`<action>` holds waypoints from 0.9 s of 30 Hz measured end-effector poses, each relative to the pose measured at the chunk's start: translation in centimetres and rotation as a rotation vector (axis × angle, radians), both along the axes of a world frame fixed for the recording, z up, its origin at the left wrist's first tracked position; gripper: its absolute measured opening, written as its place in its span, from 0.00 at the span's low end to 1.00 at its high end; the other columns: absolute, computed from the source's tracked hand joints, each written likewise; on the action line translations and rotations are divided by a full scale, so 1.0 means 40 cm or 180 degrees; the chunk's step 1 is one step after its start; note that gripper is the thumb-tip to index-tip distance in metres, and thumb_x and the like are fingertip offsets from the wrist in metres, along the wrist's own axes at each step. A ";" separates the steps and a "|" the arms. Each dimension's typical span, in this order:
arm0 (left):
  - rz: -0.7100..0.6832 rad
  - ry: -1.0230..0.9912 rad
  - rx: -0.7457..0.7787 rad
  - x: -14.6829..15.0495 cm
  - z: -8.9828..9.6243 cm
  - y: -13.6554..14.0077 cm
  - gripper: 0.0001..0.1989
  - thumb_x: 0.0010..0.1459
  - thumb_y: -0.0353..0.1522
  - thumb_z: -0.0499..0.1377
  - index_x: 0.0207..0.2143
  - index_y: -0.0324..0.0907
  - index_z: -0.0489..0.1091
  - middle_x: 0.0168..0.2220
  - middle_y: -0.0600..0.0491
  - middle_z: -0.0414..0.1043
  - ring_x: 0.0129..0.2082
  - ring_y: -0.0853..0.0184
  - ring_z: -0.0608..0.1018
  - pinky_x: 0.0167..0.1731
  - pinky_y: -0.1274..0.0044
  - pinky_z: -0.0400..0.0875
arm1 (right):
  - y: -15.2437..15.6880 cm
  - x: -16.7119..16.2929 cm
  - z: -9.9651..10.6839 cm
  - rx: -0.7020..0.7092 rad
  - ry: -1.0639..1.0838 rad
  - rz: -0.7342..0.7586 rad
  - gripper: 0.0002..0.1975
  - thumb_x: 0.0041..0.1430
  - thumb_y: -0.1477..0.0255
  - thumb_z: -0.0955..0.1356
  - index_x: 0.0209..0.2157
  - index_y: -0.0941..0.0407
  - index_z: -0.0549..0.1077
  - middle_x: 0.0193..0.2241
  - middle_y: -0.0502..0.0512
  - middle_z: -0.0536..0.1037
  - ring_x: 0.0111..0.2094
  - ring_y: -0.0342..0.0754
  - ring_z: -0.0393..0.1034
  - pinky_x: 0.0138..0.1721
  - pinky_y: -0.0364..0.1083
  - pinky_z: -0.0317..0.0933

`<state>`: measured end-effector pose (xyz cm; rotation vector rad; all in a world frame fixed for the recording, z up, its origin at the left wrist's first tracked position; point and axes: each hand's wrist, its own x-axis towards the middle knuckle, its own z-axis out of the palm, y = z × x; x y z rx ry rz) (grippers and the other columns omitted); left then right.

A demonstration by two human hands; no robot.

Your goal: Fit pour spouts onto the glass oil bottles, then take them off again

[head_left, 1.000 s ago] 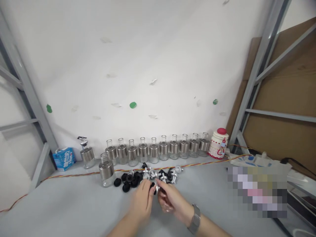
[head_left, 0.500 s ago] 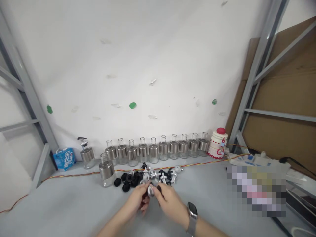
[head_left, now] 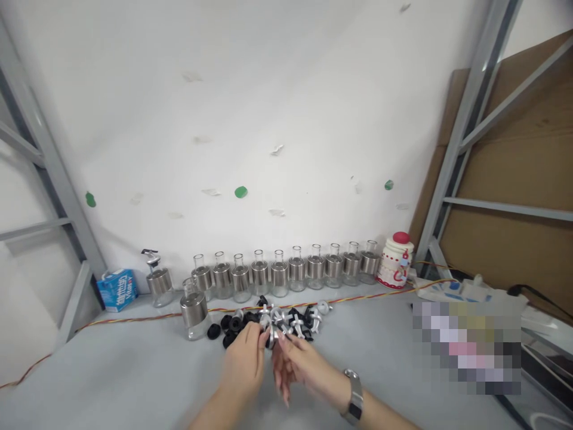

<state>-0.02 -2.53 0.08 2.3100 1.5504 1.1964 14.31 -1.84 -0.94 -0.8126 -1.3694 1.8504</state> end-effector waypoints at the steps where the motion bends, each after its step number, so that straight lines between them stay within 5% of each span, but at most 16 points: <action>1: -0.0029 0.0049 0.0032 -0.001 -0.002 0.002 0.13 0.59 0.36 0.41 0.28 0.43 0.62 0.25 0.54 0.65 0.26 0.67 0.69 0.28 0.77 0.62 | 0.001 -0.006 -0.002 -0.0076 0.0151 -0.0110 0.26 0.47 0.46 0.58 0.23 0.57 0.60 0.12 0.47 0.67 0.11 0.40 0.61 0.13 0.40 0.57; 6: -0.0147 -0.0496 -0.0513 0.013 -0.005 0.006 0.14 0.59 0.39 0.42 0.27 0.43 0.61 0.24 0.55 0.64 0.25 0.69 0.68 0.27 0.78 0.62 | 0.006 -0.015 0.000 0.0108 0.0351 -0.0722 0.25 0.44 0.48 0.62 0.17 0.56 0.56 0.09 0.41 0.57 0.09 0.35 0.52 0.10 0.37 0.48; 10: -0.0283 -0.1677 -0.1493 0.031 -0.003 0.011 0.17 0.56 0.45 0.43 0.25 0.43 0.58 0.16 0.62 0.53 0.15 0.74 0.59 0.16 0.81 0.57 | 0.000 0.003 0.010 0.0936 -0.0376 -0.0991 0.22 0.52 0.52 0.59 0.19 0.55 0.56 0.12 0.42 0.58 0.13 0.37 0.52 0.14 0.38 0.50; 14: -0.0709 -0.2585 -0.2241 0.035 0.012 0.017 0.21 0.47 0.51 0.49 0.27 0.42 0.58 0.11 0.66 0.45 0.10 0.76 0.49 0.08 0.82 0.54 | -0.005 0.036 0.030 0.2350 -0.1458 -0.1160 0.15 0.60 0.63 0.57 0.23 0.56 0.60 0.18 0.46 0.62 0.21 0.40 0.57 0.23 0.40 0.54; 18: -0.1068 -0.2826 -0.3017 0.027 0.033 0.015 0.19 0.43 0.50 0.53 0.23 0.43 0.57 0.11 0.67 0.45 0.10 0.79 0.45 0.08 0.83 0.52 | 0.005 0.071 0.051 0.4272 -0.2565 -0.0971 0.10 0.60 0.73 0.57 0.26 0.57 0.63 0.25 0.52 0.67 0.28 0.44 0.59 0.29 0.43 0.54; 22: -0.0244 -0.2232 -0.3257 0.002 0.042 0.027 0.20 0.45 0.49 0.50 0.15 0.43 0.52 0.11 0.65 0.44 0.10 0.79 0.47 0.10 0.82 0.48 | 0.011 0.101 0.078 0.5633 -0.3115 -0.0602 0.10 0.60 0.76 0.56 0.30 0.57 0.65 0.25 0.54 0.68 0.27 0.46 0.57 0.29 0.45 0.51; 24: 0.0173 -0.2014 -0.2861 -0.022 0.047 0.042 0.22 0.47 0.49 0.45 0.13 0.44 0.49 0.10 0.64 0.43 0.10 0.77 0.49 0.12 0.81 0.49 | 0.009 0.115 0.093 0.5613 -0.2940 -0.0878 0.10 0.60 0.76 0.56 0.28 0.57 0.65 0.24 0.53 0.67 0.26 0.45 0.57 0.28 0.45 0.50; 27: 0.0527 -0.1947 -0.2068 -0.061 0.053 0.067 0.21 0.50 0.49 0.44 0.15 0.43 0.52 0.13 0.61 0.50 0.15 0.73 0.58 0.19 0.79 0.55 | 0.012 0.126 0.102 0.4469 -0.2471 -0.1874 0.12 0.60 0.71 0.56 0.23 0.56 0.61 0.21 0.51 0.64 0.25 0.44 0.56 0.27 0.44 0.50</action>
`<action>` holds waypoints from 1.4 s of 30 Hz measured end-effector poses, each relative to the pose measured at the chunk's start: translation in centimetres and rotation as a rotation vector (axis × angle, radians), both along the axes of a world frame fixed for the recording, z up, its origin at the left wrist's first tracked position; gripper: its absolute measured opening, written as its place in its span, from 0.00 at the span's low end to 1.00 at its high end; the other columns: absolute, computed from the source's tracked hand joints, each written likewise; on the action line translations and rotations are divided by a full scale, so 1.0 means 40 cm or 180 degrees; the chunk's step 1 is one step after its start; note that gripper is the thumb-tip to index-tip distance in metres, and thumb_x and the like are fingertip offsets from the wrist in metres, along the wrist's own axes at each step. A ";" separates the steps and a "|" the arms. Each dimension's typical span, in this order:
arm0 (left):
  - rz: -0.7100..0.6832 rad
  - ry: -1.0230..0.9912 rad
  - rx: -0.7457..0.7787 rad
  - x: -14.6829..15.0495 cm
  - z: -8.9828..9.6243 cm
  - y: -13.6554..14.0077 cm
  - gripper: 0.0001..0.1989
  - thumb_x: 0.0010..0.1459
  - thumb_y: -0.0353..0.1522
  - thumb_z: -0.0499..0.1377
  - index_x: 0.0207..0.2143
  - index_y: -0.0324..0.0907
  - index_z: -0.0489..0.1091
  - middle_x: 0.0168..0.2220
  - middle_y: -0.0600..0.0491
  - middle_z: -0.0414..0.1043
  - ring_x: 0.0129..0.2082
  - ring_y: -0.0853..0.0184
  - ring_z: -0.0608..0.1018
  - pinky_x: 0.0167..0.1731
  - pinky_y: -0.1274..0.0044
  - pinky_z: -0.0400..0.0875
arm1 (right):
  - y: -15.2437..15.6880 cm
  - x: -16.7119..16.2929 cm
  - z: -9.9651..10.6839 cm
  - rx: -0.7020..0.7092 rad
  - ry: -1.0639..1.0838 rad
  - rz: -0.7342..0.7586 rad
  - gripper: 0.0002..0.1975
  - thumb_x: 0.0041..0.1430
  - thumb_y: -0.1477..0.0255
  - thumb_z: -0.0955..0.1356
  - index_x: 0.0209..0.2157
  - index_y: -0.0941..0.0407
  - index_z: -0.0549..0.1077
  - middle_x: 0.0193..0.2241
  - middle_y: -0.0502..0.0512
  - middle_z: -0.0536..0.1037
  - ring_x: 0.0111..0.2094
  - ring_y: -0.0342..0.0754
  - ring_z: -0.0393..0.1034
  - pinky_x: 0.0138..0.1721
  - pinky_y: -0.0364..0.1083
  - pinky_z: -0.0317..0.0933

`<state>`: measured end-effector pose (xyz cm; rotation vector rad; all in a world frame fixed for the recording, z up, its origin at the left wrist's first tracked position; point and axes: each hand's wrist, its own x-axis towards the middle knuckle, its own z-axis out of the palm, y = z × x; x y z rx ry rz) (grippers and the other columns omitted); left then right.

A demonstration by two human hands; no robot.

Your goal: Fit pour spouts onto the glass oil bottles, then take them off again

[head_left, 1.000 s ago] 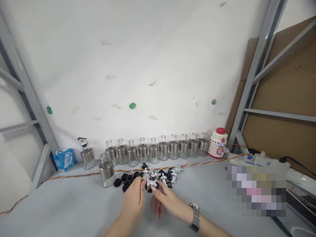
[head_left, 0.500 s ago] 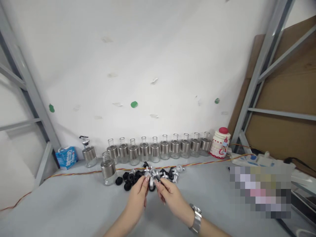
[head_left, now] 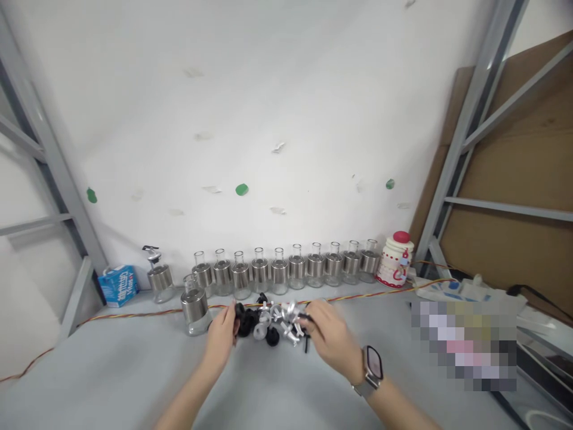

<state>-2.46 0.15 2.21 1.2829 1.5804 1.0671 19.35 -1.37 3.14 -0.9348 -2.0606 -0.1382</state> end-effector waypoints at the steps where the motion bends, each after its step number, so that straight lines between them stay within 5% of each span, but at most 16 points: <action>1: 0.0124 0.0265 0.0294 -0.010 -0.001 0.007 0.20 0.50 0.48 0.45 0.17 0.43 0.54 0.16 0.59 0.54 0.19 0.71 0.61 0.22 0.78 0.57 | 0.004 -0.001 -0.002 -0.0357 0.0442 -0.0153 0.13 0.60 0.68 0.57 0.22 0.56 0.59 0.20 0.49 0.63 0.24 0.43 0.56 0.26 0.43 0.51; 5: 0.0155 0.2403 0.1489 -0.022 -0.034 0.024 0.15 0.53 0.43 0.48 0.25 0.41 0.64 0.26 0.52 0.64 0.33 0.61 0.66 0.35 0.71 0.59 | 0.031 -0.029 -0.032 -0.2208 0.1849 0.0048 0.19 0.57 0.57 0.56 0.19 0.55 0.56 0.13 0.44 0.59 0.15 0.39 0.53 0.17 0.40 0.50; 7: 0.0073 0.3179 0.1679 -0.018 -0.057 0.029 0.16 0.55 0.41 0.47 0.29 0.40 0.67 0.29 0.49 0.66 0.35 0.60 0.67 0.37 0.69 0.60 | 0.041 -0.046 -0.047 -0.2995 0.2307 0.0365 0.22 0.54 0.53 0.56 0.17 0.55 0.57 0.10 0.44 0.59 0.11 0.38 0.51 0.13 0.39 0.46; 10: 0.0242 0.3502 0.1820 -0.011 -0.077 0.034 0.18 0.55 0.42 0.48 0.38 0.39 0.67 0.33 0.47 0.66 0.37 0.59 0.67 0.38 0.68 0.62 | 0.043 -0.063 -0.058 -0.3681 0.2695 0.0692 0.23 0.52 0.53 0.59 0.14 0.55 0.57 0.06 0.44 0.59 0.08 0.37 0.49 0.10 0.39 0.41; 14: 0.0152 0.3004 0.2248 0.005 -0.067 0.017 0.22 0.54 0.43 0.49 0.48 0.41 0.61 0.41 0.45 0.64 0.42 0.58 0.67 0.42 0.66 0.62 | 0.029 -0.069 -0.054 -0.4210 0.2927 0.0956 0.24 0.50 0.53 0.60 0.12 0.55 0.55 0.04 0.42 0.56 0.06 0.35 0.44 0.09 0.38 0.36; 18: -0.1176 0.2210 0.2343 0.045 -0.057 -0.033 0.24 0.55 0.39 0.50 0.53 0.43 0.54 0.49 0.45 0.61 0.49 0.60 0.65 0.47 0.67 0.60 | 0.013 -0.076 -0.053 -0.4395 0.2754 0.1061 0.27 0.48 0.48 0.59 0.11 0.55 0.52 0.04 0.41 0.52 0.06 0.34 0.43 0.09 0.38 0.35; 21: -0.1671 0.1697 0.2038 0.075 -0.068 -0.064 0.23 0.55 0.37 0.50 0.54 0.43 0.53 0.50 0.44 0.61 0.50 0.61 0.65 0.48 0.69 0.61 | 0.008 -0.084 -0.060 -0.4430 0.2565 0.1087 0.29 0.45 0.45 0.58 0.10 0.55 0.52 0.05 0.41 0.51 0.07 0.34 0.45 0.09 0.38 0.35; 32: -0.0997 0.0956 0.1289 0.066 -0.117 -0.028 0.18 0.53 0.34 0.52 0.47 0.40 0.59 0.43 0.44 0.67 0.45 0.61 0.70 0.45 0.67 0.63 | 0.027 -0.081 -0.074 -0.3493 0.2483 0.0604 0.26 0.47 0.45 0.57 0.23 0.56 0.61 0.09 0.40 0.57 0.09 0.36 0.49 0.10 0.37 0.42; 42: -0.1330 0.1278 0.1494 0.071 -0.093 -0.049 0.17 0.54 0.35 0.50 0.47 0.40 0.59 0.46 0.43 0.66 0.46 0.61 0.69 0.46 0.67 0.63 | 0.015 -0.100 -0.086 -0.3428 0.2340 0.0964 0.23 0.46 0.47 0.60 0.24 0.55 0.58 0.12 0.40 0.59 0.09 0.35 0.50 0.08 0.37 0.45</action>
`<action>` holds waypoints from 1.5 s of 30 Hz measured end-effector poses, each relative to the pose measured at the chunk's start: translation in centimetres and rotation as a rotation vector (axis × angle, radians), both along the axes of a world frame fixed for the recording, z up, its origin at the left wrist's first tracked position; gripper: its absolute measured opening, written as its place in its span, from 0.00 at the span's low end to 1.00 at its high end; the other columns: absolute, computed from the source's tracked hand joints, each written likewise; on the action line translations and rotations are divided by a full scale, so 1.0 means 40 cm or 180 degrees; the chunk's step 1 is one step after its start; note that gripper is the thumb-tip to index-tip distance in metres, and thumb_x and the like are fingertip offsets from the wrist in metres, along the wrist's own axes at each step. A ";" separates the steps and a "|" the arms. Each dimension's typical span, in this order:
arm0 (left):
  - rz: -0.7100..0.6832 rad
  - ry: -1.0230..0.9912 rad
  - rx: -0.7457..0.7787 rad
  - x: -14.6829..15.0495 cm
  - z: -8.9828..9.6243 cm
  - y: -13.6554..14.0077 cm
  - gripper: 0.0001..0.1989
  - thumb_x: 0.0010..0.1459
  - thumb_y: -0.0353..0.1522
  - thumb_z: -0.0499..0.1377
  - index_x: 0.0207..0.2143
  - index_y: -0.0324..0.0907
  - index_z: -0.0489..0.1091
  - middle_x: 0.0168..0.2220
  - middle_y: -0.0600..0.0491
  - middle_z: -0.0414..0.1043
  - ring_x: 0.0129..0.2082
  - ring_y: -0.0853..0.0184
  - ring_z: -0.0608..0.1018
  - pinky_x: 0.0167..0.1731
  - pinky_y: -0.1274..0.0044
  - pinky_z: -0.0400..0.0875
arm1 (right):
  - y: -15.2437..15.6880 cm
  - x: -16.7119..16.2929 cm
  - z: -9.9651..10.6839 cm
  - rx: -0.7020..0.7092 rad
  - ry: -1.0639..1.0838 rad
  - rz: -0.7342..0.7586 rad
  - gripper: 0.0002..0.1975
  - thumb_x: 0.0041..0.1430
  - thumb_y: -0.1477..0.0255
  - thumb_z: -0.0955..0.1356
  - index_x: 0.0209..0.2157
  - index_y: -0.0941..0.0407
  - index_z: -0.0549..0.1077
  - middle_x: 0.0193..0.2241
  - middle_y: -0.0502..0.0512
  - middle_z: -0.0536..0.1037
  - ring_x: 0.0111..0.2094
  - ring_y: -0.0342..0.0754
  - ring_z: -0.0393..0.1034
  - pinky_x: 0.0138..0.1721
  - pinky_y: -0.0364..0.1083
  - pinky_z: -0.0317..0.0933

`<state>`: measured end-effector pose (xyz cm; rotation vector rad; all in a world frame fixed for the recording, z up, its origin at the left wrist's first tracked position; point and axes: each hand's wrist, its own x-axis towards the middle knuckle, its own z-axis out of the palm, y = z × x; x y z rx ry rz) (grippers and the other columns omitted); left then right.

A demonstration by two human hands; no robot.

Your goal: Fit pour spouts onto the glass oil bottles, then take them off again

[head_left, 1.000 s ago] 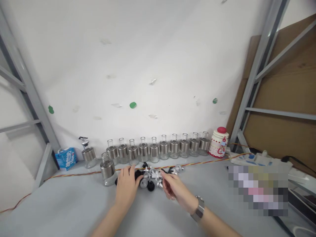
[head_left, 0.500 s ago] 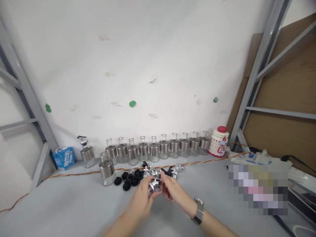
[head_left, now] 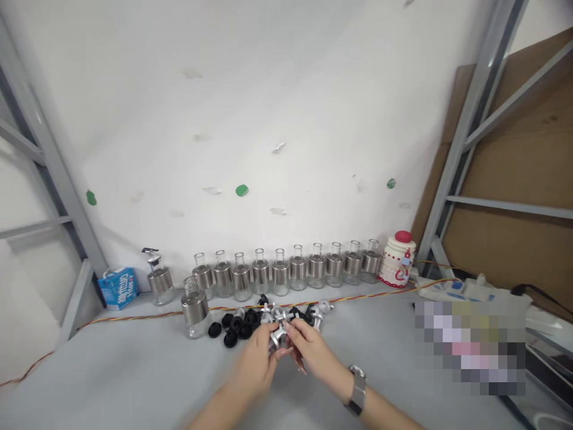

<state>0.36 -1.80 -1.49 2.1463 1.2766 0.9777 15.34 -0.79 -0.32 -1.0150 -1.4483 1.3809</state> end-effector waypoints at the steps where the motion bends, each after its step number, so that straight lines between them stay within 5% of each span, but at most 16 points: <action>1: 0.0010 0.0079 0.0037 0.001 0.006 -0.002 0.17 0.55 0.35 0.49 0.46 0.40 0.59 0.46 0.43 0.67 0.46 0.61 0.69 0.45 0.67 0.63 | 0.000 -0.002 -0.001 -0.0006 0.0025 -0.0041 0.24 0.45 0.47 0.60 0.23 0.55 0.58 0.12 0.40 0.59 0.09 0.35 0.50 0.09 0.38 0.45; 7: 0.0343 0.0175 -0.0027 0.020 0.040 -0.017 0.16 0.56 0.38 0.46 0.44 0.39 0.59 0.43 0.43 0.68 0.42 0.61 0.71 0.42 0.68 0.64 | 0.004 -0.020 -0.018 -0.0093 0.0389 -0.0274 0.23 0.45 0.47 0.61 0.23 0.54 0.57 0.08 0.38 0.55 0.09 0.36 0.48 0.10 0.38 0.43; 13: 0.0416 0.0413 -0.0256 0.032 0.045 -0.012 0.14 0.54 0.33 0.48 0.43 0.38 0.60 0.42 0.43 0.69 0.43 0.60 0.70 0.41 0.71 0.63 | -0.006 -0.038 -0.020 -0.0666 0.1153 -0.0180 0.22 0.41 0.51 0.66 0.21 0.54 0.55 0.08 0.38 0.56 0.08 0.34 0.46 0.12 0.38 0.42; 16: 0.0811 0.0411 -0.0341 0.012 0.055 0.007 0.15 0.54 0.34 0.49 0.43 0.37 0.60 0.42 0.42 0.68 0.43 0.59 0.70 0.41 0.70 0.62 | 0.000 -0.021 -0.004 -0.0572 0.1292 -0.0278 0.20 0.44 0.53 0.65 0.20 0.54 0.54 0.09 0.38 0.55 0.10 0.35 0.45 0.14 0.39 0.42; 20: 0.1214 -0.0112 -0.0390 -0.034 0.090 0.021 0.16 0.55 0.42 0.47 0.39 0.40 0.60 0.35 0.47 0.70 0.36 0.60 0.72 0.36 0.71 0.63 | 0.033 0.031 0.006 -0.0020 0.0289 -0.0521 0.18 0.51 0.54 0.59 0.20 0.53 0.55 0.11 0.41 0.57 0.11 0.38 0.48 0.15 0.41 0.46; 26: 0.0796 -0.0933 -0.0748 -0.033 0.080 0.015 0.21 0.54 0.46 0.45 0.40 0.40 0.62 0.21 0.58 0.64 0.21 0.69 0.68 0.25 0.77 0.62 | 0.075 0.091 -0.020 0.1253 -0.1715 -0.1163 0.12 0.55 0.64 0.60 0.26 0.56 0.66 0.25 0.53 0.71 0.29 0.47 0.64 0.31 0.45 0.56; 32: 0.0421 -0.1091 -0.0837 -0.016 0.028 0.031 0.28 0.54 0.44 0.47 0.54 0.38 0.54 0.33 0.51 0.67 0.24 0.71 0.69 0.25 0.78 0.64 | 0.063 0.086 -0.001 0.1572 -0.1734 -0.1160 0.14 0.57 0.65 0.58 0.33 0.57 0.70 0.33 0.57 0.73 0.37 0.50 0.65 0.41 0.47 0.55; 35: 0.0215 -0.1049 -0.0788 -0.012 0.023 0.024 0.27 0.55 0.44 0.46 0.54 0.40 0.55 0.35 0.50 0.67 0.26 0.70 0.69 0.26 0.78 0.64 | 0.042 0.064 0.005 0.1237 -0.1331 -0.0881 0.21 0.58 0.59 0.55 0.27 0.57 0.69 0.23 0.52 0.71 0.27 0.46 0.65 0.31 0.44 0.57; 39: 0.0007 -0.1237 -0.0838 0.001 0.029 0.002 0.25 0.56 0.44 0.45 0.53 0.42 0.57 0.32 0.52 0.65 0.27 0.70 0.67 0.27 0.78 0.63 | 0.009 0.035 0.001 0.0400 -0.0758 0.0124 0.24 0.57 0.54 0.51 0.24 0.56 0.65 0.15 0.46 0.61 0.15 0.40 0.55 0.17 0.40 0.51; 45: 0.0268 -0.1693 -0.1563 0.025 0.041 -0.009 0.24 0.52 0.50 0.45 0.34 0.38 0.66 0.17 0.61 0.55 0.17 0.74 0.60 0.17 0.82 0.54 | -0.030 0.030 0.015 0.1570 -0.1693 0.0402 0.13 0.54 0.59 0.61 0.28 0.56 0.65 0.23 0.48 0.69 0.24 0.42 0.61 0.25 0.40 0.52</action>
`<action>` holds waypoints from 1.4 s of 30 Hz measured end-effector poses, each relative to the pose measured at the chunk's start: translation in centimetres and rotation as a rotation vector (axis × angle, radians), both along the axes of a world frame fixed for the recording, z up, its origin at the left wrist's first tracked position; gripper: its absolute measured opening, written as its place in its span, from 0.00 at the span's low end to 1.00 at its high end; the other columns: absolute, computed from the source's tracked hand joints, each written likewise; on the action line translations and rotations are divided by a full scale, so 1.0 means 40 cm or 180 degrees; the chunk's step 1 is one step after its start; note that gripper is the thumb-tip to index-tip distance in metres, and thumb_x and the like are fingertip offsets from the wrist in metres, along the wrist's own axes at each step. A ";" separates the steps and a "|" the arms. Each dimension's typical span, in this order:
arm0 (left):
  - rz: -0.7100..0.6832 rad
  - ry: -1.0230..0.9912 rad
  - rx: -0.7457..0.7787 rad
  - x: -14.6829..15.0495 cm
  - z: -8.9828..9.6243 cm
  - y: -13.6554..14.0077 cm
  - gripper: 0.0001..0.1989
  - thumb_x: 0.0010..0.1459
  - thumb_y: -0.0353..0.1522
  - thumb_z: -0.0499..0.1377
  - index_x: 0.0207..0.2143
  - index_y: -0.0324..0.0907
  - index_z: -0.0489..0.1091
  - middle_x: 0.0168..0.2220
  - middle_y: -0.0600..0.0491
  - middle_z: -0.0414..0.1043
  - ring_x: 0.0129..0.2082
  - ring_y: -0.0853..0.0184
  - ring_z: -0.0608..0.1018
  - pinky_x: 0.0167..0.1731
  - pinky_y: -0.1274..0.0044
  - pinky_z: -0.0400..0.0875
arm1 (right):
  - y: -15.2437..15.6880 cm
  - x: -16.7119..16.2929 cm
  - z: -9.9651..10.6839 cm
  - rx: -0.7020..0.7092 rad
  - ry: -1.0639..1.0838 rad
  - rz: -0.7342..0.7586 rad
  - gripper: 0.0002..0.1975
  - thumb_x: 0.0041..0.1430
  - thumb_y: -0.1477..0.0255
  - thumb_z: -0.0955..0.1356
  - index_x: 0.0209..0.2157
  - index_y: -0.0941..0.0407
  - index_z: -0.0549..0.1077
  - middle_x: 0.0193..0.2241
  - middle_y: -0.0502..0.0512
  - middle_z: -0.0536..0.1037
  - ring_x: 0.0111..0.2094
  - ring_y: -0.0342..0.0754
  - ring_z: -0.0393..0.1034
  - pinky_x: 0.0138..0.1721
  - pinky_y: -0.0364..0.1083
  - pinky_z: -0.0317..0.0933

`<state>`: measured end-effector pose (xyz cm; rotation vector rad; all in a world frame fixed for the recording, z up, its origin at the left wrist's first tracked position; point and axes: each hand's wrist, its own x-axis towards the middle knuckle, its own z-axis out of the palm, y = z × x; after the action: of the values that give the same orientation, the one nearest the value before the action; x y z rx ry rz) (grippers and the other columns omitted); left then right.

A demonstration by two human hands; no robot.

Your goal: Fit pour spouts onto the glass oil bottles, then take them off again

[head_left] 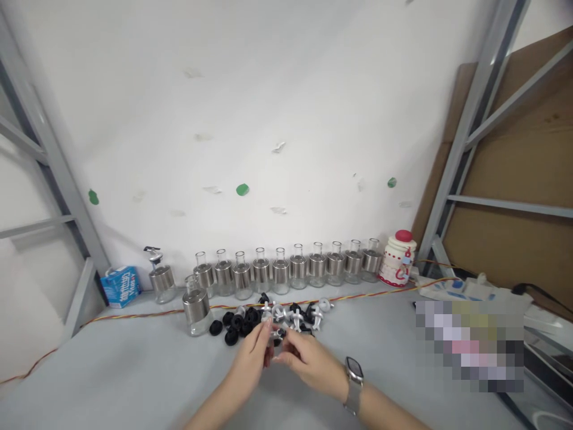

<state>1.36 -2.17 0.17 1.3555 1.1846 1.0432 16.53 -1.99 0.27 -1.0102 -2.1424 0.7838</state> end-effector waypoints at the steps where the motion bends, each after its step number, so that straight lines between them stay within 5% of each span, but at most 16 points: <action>1: 0.0075 0.0032 -0.0023 0.003 0.002 0.000 0.24 0.51 0.51 0.46 0.29 0.39 0.65 0.16 0.61 0.54 0.16 0.75 0.59 0.16 0.82 0.53 | -0.002 0.000 0.000 0.0123 -0.0163 -0.0068 0.13 0.55 0.60 0.61 0.29 0.56 0.65 0.23 0.49 0.70 0.24 0.43 0.62 0.25 0.40 0.52; 4: 0.0148 0.0211 -0.0103 0.008 0.007 -0.002 0.27 0.50 0.53 0.43 0.18 0.40 0.60 0.12 0.61 0.52 0.13 0.75 0.57 0.14 0.81 0.50 | -0.003 -0.002 -0.004 0.0350 -0.0557 -0.0230 0.13 0.55 0.60 0.61 0.28 0.56 0.64 0.23 0.50 0.71 0.23 0.43 0.63 0.24 0.40 0.50; 9: 0.0151 0.0526 -0.0301 0.011 -0.004 -0.002 0.28 0.50 0.54 0.40 0.12 0.43 0.56 0.08 0.60 0.48 0.09 0.72 0.57 0.12 0.80 0.48 | -0.013 -0.013 -0.005 0.0661 -0.0905 -0.0577 0.15 0.51 0.63 0.65 0.38 0.57 0.64 0.25 0.52 0.73 0.26 0.47 0.66 0.26 0.42 0.52; 13: 0.0379 0.0908 0.0041 0.008 -0.006 -0.001 0.27 0.53 0.51 0.40 0.15 0.42 0.61 0.11 0.57 0.59 0.14 0.70 0.63 0.17 0.79 0.54 | -0.033 -0.023 0.007 0.0827 -0.0918 -0.0731 0.26 0.50 0.69 0.66 0.51 0.59 0.57 0.30 0.55 0.74 0.32 0.50 0.68 0.32 0.44 0.57; 19: 0.0368 0.1675 0.0645 0.004 0.012 -0.017 0.24 0.57 0.45 0.39 0.29 0.40 0.68 0.26 0.51 0.73 0.25 0.65 0.72 0.27 0.78 0.61 | -0.041 -0.033 0.006 0.0805 -0.0738 -0.0631 0.28 0.51 0.75 0.61 0.55 0.59 0.53 0.43 0.59 0.71 0.41 0.50 0.66 0.43 0.47 0.58; 24: 0.0334 0.2502 0.0676 0.017 0.010 -0.027 0.24 0.59 0.42 0.37 0.31 0.40 0.68 0.28 0.48 0.75 0.27 0.63 0.76 0.26 0.78 0.62 | -0.034 -0.041 -0.004 0.0702 -0.0602 -0.0810 0.25 0.51 0.78 0.60 0.53 0.58 0.58 0.45 0.57 0.70 0.45 0.49 0.64 0.46 0.46 0.56; 30: 0.0361 0.3686 0.0543 0.038 0.006 -0.017 0.21 0.60 0.32 0.38 0.33 0.38 0.70 0.31 0.43 0.76 0.30 0.61 0.77 0.27 0.76 0.65 | -0.042 -0.053 -0.006 0.0563 -0.0944 -0.0908 0.13 0.51 0.81 0.58 0.38 0.58 0.67 0.35 0.57 0.74 0.38 0.49 0.67 0.39 0.45 0.56; 42: 0.0147 0.3843 0.0487 0.042 0.016 -0.017 0.20 0.59 0.32 0.40 0.33 0.36 0.71 0.29 0.42 0.76 0.29 0.62 0.78 0.27 0.76 0.66 | -0.036 -0.015 0.026 0.0241 -0.1478 -0.0168 0.12 0.50 0.82 0.57 0.37 0.61 0.64 0.29 0.59 0.72 0.27 0.46 0.66 0.25 0.41 0.54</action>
<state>3.06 -2.84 0.80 2.1802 1.9984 0.2453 15.92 -3.41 1.30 -1.3008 -2.4959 0.4683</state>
